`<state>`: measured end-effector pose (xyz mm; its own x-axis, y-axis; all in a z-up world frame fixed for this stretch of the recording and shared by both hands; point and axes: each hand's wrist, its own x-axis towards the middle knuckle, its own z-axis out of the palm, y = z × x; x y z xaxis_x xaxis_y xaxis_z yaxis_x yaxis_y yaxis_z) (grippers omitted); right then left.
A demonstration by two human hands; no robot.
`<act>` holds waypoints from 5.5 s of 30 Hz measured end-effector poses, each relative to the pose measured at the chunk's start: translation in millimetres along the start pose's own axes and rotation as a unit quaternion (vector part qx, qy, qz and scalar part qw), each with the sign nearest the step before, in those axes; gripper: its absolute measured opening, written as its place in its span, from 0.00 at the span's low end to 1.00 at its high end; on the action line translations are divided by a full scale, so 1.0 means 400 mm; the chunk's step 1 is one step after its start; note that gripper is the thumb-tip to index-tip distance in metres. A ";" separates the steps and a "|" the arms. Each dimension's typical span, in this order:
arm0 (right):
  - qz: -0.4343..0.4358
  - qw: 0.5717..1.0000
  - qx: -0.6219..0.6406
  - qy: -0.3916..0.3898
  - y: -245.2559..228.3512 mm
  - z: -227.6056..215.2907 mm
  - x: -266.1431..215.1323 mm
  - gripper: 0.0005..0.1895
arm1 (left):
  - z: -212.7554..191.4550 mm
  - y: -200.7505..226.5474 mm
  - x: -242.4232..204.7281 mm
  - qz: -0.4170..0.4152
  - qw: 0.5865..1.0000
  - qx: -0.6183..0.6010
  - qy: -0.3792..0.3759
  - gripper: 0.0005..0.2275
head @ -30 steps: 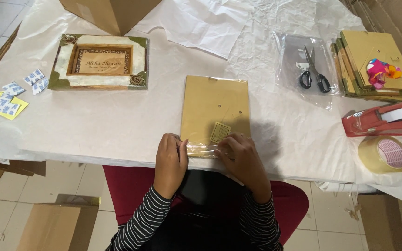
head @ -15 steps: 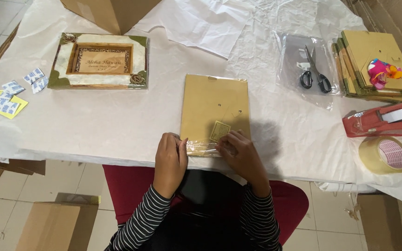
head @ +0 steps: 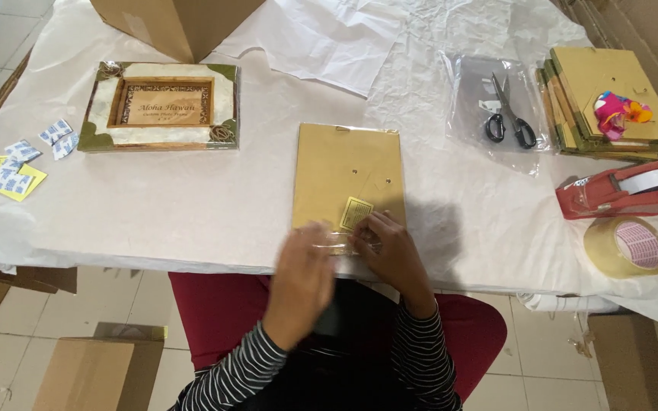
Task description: The person places a decorative picture frame into a clear plastic bag and seals it with tape.
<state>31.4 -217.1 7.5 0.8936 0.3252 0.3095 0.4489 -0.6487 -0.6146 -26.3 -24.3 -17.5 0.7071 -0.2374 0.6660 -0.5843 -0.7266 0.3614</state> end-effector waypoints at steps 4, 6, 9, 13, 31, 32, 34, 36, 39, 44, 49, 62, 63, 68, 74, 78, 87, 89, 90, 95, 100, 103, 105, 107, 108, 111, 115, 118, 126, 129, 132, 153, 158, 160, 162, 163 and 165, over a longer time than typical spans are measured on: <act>0.013 1.000 0.023 -0.002 -0.016 -0.005 0.001 0.03 | 0.026 0.037 -0.020 0.061 0.989 0.069 -0.118 0.26; 0.024 1.000 0.017 0.003 -0.021 -0.005 -0.002 0.05 | 0.019 0.040 -0.024 0.054 0.982 0.130 -0.128 0.30; 0.079 0.997 0.008 0.004 -0.007 -0.001 -0.006 0.09 | 0.033 0.033 -0.030 0.065 0.974 0.182 -0.118 0.31; 0.076 0.997 0.011 -0.004 -0.003 -0.011 0.004 0.10 | 0.043 0.009 -0.020 0.059 0.986 0.120 -0.103 0.29; -0.013 0.988 0.069 -0.140 -0.024 -0.087 0.018 0.09 | -0.055 -0.108 0.197 0.021 0.927 -0.217 -0.306 0.09; -0.014 0.987 0.068 -0.143 -0.028 -0.092 0.017 0.09 | -0.059 -0.107 0.200 0.023 0.918 -0.253 -0.304 0.08; -0.016 0.987 0.067 -0.145 -0.040 -0.100 0.010 0.10 | -0.078 -0.091 0.208 0.026 0.909 -0.287 -0.302 0.08; -0.018 0.987 0.053 -0.154 -0.055 -0.107 -0.006 0.06 | -0.109 -0.061 0.214 0.048 0.908 -0.295 -0.294 0.07; -0.075 0.987 -0.020 -0.140 -0.086 -0.120 -0.026 0.03 | -0.116 -0.045 0.191 0.116 0.929 -0.220 -0.274 0.07; -0.083 0.988 -0.090 -0.096 -0.134 -0.102 -0.079 0.04 | -0.042 -0.055 0.092 0.197 0.955 -0.080 -0.206 0.07; -0.052 0.989 -0.109 -0.084 -0.086 -0.064 -0.110 0.06 | -0.049 -0.063 0.081 0.177 0.961 -0.077 -0.197 0.06; -0.044 0.997 0.002 -0.066 -0.054 -0.095 -0.061 0.06 | -0.069 -0.084 0.170 0.021 0.909 -0.202 -0.363 0.11; -0.038 0.997 -0.008 -0.065 -0.044 -0.094 -0.061 0.06 | -0.064 -0.086 0.168 0.007 0.908 -0.216 -0.359 0.12; -0.051 0.996 0.031 -0.065 -0.018 -0.078 -0.055 0.06 | -0.076 -0.082 0.177 -0.003 0.903 -0.240 -0.356 0.11; -0.043 0.995 0.072 -0.062 0.020 -0.062 -0.059 0.05 | -0.077 -0.084 0.175 0.001 0.902 -0.264 -0.343 0.11; -0.033 0.992 0.084 -0.088 0.008 -0.069 -0.069 0.06 | -0.083 -0.083 0.166 0.018 0.903 -0.272 -0.331 0.11; -0.088 0.988 -0.075 -0.098 -0.064 -0.085 -0.097 0.03 | -0.084 -0.083 0.155 0.063 0.912 -0.224 -0.337 0.10; -0.081 0.991 -0.059 -0.091 -0.059 -0.079 -0.099 0.03 | -0.072 -0.087 0.154 0.056 0.912 -0.229 -0.337 0.11; -0.074 0.993 -0.044 -0.083 -0.055 -0.076 -0.099 0.03 | -0.066 -0.089 0.154 0.049 0.911 -0.234 -0.336 0.11; -0.069 0.995 0.016 -0.068 -0.038 -0.067 -0.088 0.03 | -0.069 -0.081 0.164 0.013 0.904 -0.253 -0.344 0.09; -0.041 0.997 0.034 -0.047 -0.050 -0.066 -0.079 0.04 | -0.079 -0.073 0.169 -0.008 0.905 -0.268 -0.331 0.08; -0.026 0.999 0.025 -0.036 -0.035 -0.065 -0.073 0.05 | -0.103 -0.056 0.185 0.015 0.920 -0.249 -0.302 0.06; -0.014 0.998 0.041 -0.040 -0.026 -0.064 -0.072 0.05 | -0.107 -0.055 0.182 0.049 0.935 -0.192 -0.295 0.07; -0.008 0.998 0.037 -0.045 -0.016 -0.060 -0.069 0.06 | -0.098 -0.070 0.188 0.069 0.937 -0.169 -0.297 0.07; 0.001 0.998 0.034 -0.048 -0.011 -0.057 -0.070 0.07 | -0.093 -0.078 0.191 0.089 0.938 -0.147 -0.301 0.08; 0.005 0.998 0.007 -0.058 -0.003 -0.060 -0.057 0.07 | -0.079 -0.096 0.187 0.100 0.937 -0.128 -0.310 0.10; 0.023 0.996 0.033 -0.078 -0.009 -0.071 -0.040 0.08 | -0.050 -0.132 0.183 0.110 0.933 -0.126 -0.319 0.11; 0.019 0.997 0.004 -0.073 -0.005 -0.072 -0.021 0.10 | -0.038 -0.134 0.183 0.089 0.928 -0.124 -0.339 0.12; 0.007 0.996 -0.092 -0.005 0.033 -0.040 -0.023 0.09 | -0.030 -0.129 0.176 0.068 0.938 -0.067 -0.333 0.14; 0.012 0.996 -0.089 -0.016 0.014 -0.050 -0.019 0.09 | -0.046 -0.116 0.185 0.056 0.952 -0.038 -0.298 0.12; 0.027 0.993 -0.110 -0.020 0.005 -0.052 -0.012 0.10 | -0.041 -0.121 0.181 0.030 0.962 -0.033 -0.270 0.11; 0.131 0.988 -0.036 0.079 0.098 -0.061 -0.039 0.19 | -0.020 -0.118 0.188 -0.174 0.952 -0.194 -0.159 0.16; 0.166 0.979 -0.020 0.115 0.113 -0.047 -0.053 0.20 | -0.020 -0.120 0.189 -0.202 0.956 -0.171 -0.131 0.21; 0.181 0.974 -0.014 0.135 0.113 -0.043 -0.060 0.20 | -0.017 -0.116 0.184 -0.211 0.957 -0.162 -0.118 0.22; 0.188 0.969 0.012 0.160 0.112 -0.041 -0.063 0.21 | -0.017 -0.111 0.181 -0.244 0.951 -0.174 -0.075 0.23; 0.189 0.969 0.013 0.160 0.108 -0.041 -0.061 0.21 | -0.015 -0.111 0.182 -0.245 0.951 -0.174 -0.076 0.23; 0.201 0.965 0.033 0.164 0.100 -0.042 -0.060 0.21 | -0.011 -0.108 0.179 -0.253 0.946 -0.199 -0.044 0.23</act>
<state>27.9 -262.5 -12.5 0.9521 -0.1864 0.2423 0.0738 -0.6291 -0.7739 47.8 -6.9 17.3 0.9565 0.0114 0.2914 -0.2530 -0.4646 0.8486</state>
